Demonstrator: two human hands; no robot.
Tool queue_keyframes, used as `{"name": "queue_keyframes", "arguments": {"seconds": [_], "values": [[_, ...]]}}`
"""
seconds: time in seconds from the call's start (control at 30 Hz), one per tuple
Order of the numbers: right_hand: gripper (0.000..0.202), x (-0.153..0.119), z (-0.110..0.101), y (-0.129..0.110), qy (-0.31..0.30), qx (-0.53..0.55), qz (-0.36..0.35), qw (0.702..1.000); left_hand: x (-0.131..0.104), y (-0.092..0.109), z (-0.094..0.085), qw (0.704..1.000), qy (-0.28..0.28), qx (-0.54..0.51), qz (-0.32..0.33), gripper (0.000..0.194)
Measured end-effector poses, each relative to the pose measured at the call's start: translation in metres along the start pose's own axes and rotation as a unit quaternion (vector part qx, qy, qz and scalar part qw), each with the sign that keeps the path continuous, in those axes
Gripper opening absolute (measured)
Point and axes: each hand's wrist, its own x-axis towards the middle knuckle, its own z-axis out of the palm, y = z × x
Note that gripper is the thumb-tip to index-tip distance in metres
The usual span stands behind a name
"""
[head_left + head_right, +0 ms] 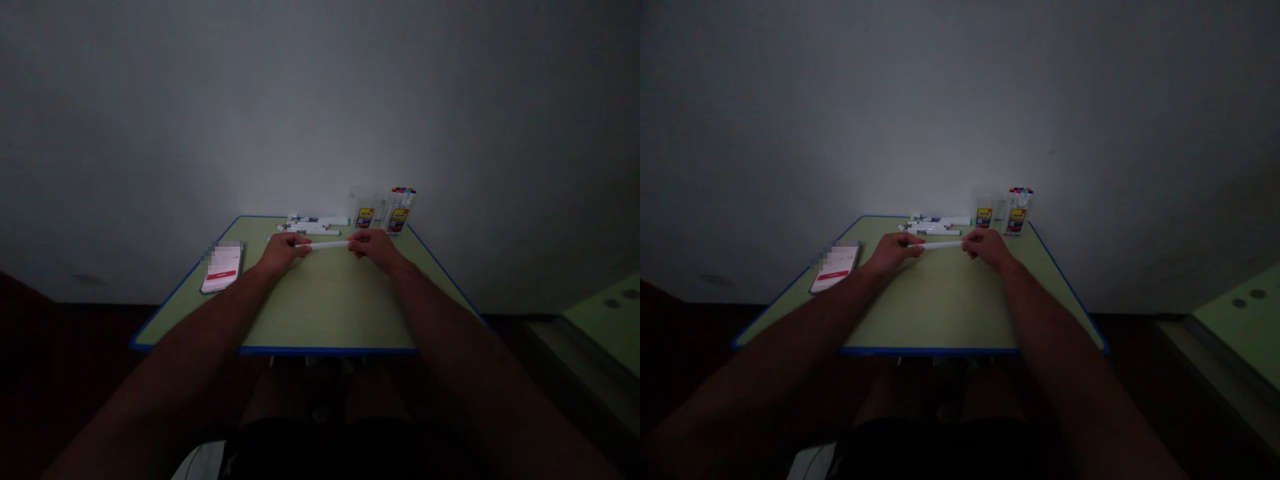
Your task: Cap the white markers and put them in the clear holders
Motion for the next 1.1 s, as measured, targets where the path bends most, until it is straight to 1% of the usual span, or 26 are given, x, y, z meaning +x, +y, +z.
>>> {"name": "queue_keyframes", "arguments": {"seconds": [0.13, 0.23, 0.37, 0.47, 0.67, 0.77, 0.9, 1.03, 1.1], "values": [[0.024, 0.002, 0.002, 0.004, 0.021, 0.014, -0.008, 1.0, 0.001, -0.001, -0.001, 1.0, -0.003, -0.007, 0.012, 0.017], [0.027, 0.004, 0.006, 0.007, 0.024, 0.034, -0.008, 0.999, 0.002, -0.004, -0.002, 1.0, -0.006, -0.014, 0.017, 0.019], [0.03, 0.004, 0.008, 0.007, 0.037, 0.06, -0.009, 0.997, 0.004, -0.007, -0.003, 0.998, -0.02, -0.056, 0.02, 0.031], [0.031, 0.003, 0.007, 0.006, 0.041, 0.071, -0.008, 0.997, 0.004, -0.006, -0.001, 0.997, -0.026, -0.074, 0.019, 0.035], [0.021, 0.003, 0.011, 0.005, 0.039, 0.059, 0.025, 0.997, 0.003, -0.005, 0.0, 0.995, -0.01, -0.103, 0.016, 0.033], [0.013, 0.002, 0.015, 0.005, 0.025, 0.019, 0.052, 0.998, 0.003, -0.005, -0.001, 0.993, -0.014, -0.12, 0.02, 0.034], [0.005, -0.001, 0.019, 0.004, -0.005, -0.037, 0.043, 0.998, 0.002, -0.003, 0.0, 0.992, -0.018, -0.123, 0.009, 0.035], [0.001, -0.003, 0.023, 0.001, -0.014, -0.051, 0.04, 0.998, 0.0, -0.001, 0.002, 0.99, -0.017, -0.139, 0.005, 0.033], [0.005, -0.004, 0.025, 0.001, -0.017, -0.049, 0.047, 0.998, 0.0, -0.002, 0.003, 0.989, -0.015, -0.145, 0.005, 0.033]]}}
